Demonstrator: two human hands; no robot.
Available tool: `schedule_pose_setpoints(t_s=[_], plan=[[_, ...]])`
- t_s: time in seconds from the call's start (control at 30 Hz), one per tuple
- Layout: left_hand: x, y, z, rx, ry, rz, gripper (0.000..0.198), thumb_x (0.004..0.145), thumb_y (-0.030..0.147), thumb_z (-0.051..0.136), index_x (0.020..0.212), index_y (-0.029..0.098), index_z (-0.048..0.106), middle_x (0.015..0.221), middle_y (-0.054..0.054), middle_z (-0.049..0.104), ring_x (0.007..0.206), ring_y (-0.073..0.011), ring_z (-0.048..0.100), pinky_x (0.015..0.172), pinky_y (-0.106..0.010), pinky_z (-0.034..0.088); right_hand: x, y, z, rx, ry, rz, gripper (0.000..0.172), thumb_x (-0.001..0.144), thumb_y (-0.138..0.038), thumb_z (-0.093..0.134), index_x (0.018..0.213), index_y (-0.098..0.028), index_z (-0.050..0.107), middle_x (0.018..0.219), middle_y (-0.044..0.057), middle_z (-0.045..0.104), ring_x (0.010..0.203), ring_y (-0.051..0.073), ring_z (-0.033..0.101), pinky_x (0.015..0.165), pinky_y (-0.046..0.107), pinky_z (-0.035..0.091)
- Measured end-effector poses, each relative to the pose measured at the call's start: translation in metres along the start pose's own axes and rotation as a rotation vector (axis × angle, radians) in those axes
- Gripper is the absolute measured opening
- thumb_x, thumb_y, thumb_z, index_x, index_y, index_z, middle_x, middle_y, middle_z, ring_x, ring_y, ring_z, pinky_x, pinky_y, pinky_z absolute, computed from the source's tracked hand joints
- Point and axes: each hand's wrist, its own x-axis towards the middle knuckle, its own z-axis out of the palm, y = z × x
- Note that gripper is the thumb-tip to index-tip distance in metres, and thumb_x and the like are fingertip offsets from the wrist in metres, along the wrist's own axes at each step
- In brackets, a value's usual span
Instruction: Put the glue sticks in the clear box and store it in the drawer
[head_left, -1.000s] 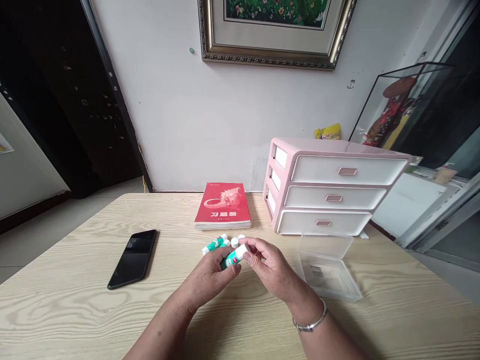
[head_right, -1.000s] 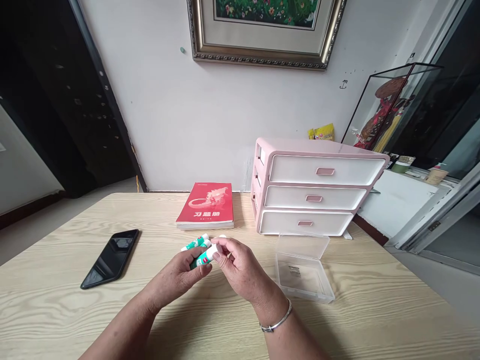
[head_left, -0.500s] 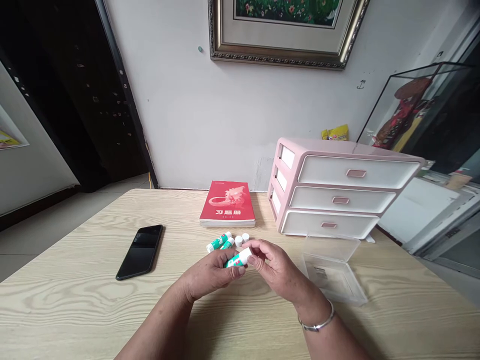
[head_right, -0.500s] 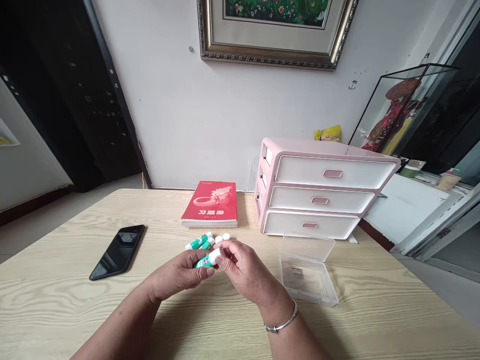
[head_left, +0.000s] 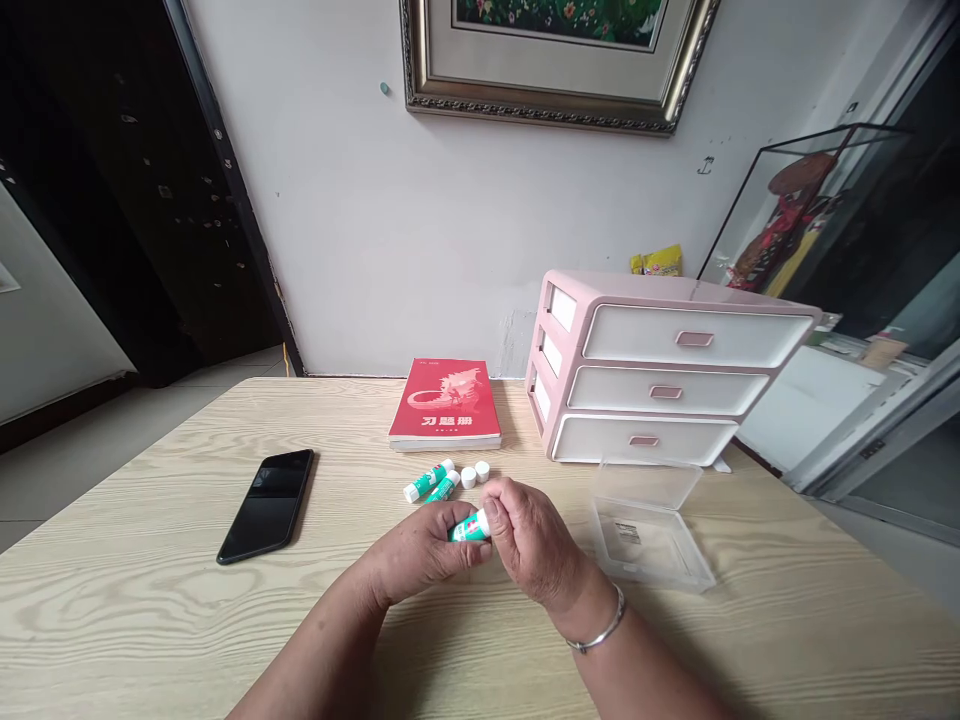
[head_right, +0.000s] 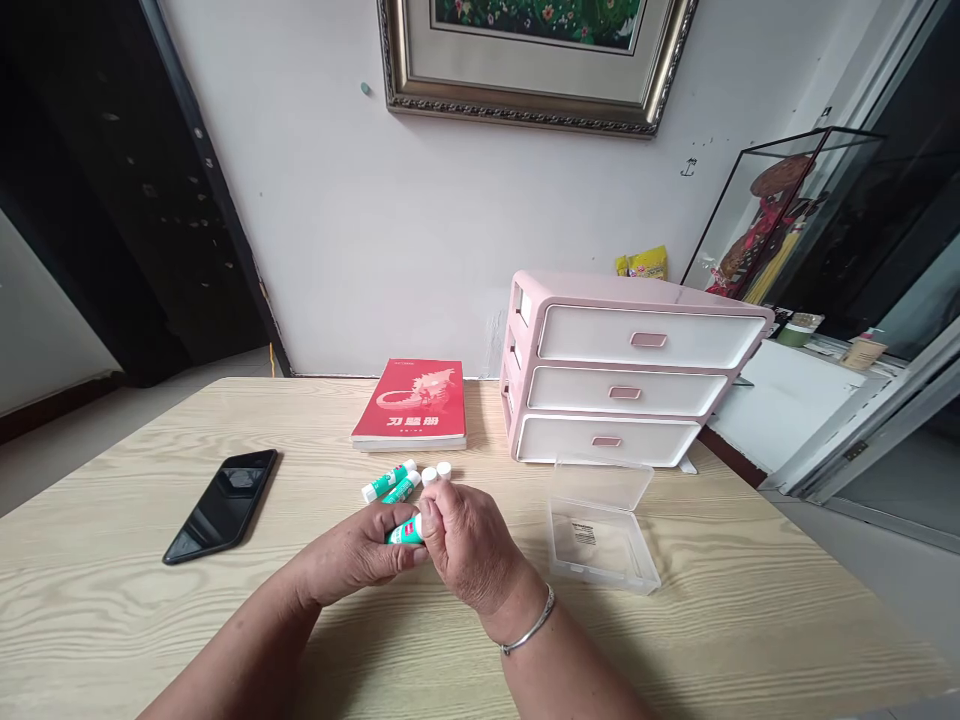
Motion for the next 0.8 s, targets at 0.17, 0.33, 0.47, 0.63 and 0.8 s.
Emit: schedule_pose_setpoints(t_s=[0.17, 0.33, 0.47, 0.63, 0.8], plan=[[0.003, -0.008, 0.012, 0.393, 0.218, 0.032, 0.024, 0.09, 0.042, 0.054, 0.093, 0.02, 0.063, 0.08, -0.003, 0.064, 0.068, -0.0165, 0.053, 0.06, -0.024, 0.037, 0.005, 0.001, 0.013, 0.111, 0.058, 0.354, 0.02, 0.096, -0.023, 0.034, 0.092, -0.021, 0.054, 0.076, 0.003, 0.064, 0.066, 0.018, 0.056, 0.064, 0.029, 0.038], [0.008, -0.012, 0.024, 0.919, 0.34, -0.006, 0.02, 0.092, 0.025, 0.047, 0.103, 0.021, 0.064, 0.092, -0.009, 0.071, 0.078, -0.0235, 0.065, 0.065, -0.029, 0.04, 0.01, 0.02, 0.033, 0.275, 0.085, 0.705, 0.03, 0.091, -0.024, 0.037, 0.082, -0.019, 0.065, 0.083, 0.006, 0.071, 0.079, 0.019, 0.061, 0.071, 0.028, 0.043], [0.009, -0.006, 0.018, 0.76, 0.334, -0.062, 0.016, 0.091, 0.031, 0.05, 0.093, 0.021, 0.063, 0.084, -0.007, 0.069, 0.072, -0.0212, 0.063, 0.064, -0.028, 0.041, 0.006, 0.027, 0.035, 0.403, 0.062, 0.671, 0.038, 0.096, -0.044, 0.039, 0.084, -0.018, 0.065, 0.074, 0.003, 0.067, 0.069, 0.017, 0.059, 0.063, 0.027, 0.042], [0.003, -0.002, 0.004, 0.213, 0.105, -0.013, 0.028, 0.089, 0.045, 0.054, 0.089, 0.018, 0.063, 0.078, -0.002, 0.063, 0.07, -0.0161, 0.055, 0.065, -0.024, 0.041, 0.003, 0.008, 0.017, 0.191, 0.061, 0.307, 0.027, 0.1, -0.04, 0.038, 0.093, -0.021, 0.056, 0.069, 0.0, 0.06, 0.062, 0.016, 0.052, 0.06, 0.027, 0.037], [0.009, -0.012, 0.018, 0.454, 0.277, -0.021, 0.022, 0.089, 0.04, 0.053, 0.088, 0.02, 0.062, 0.076, -0.002, 0.062, 0.066, -0.0165, 0.053, 0.06, -0.025, 0.033, 0.006, 0.002, 0.015, 0.084, 0.102, 0.445, 0.022, 0.097, -0.023, 0.034, 0.095, -0.02, 0.056, 0.08, 0.004, 0.066, 0.069, 0.018, 0.059, 0.065, 0.028, 0.04]])
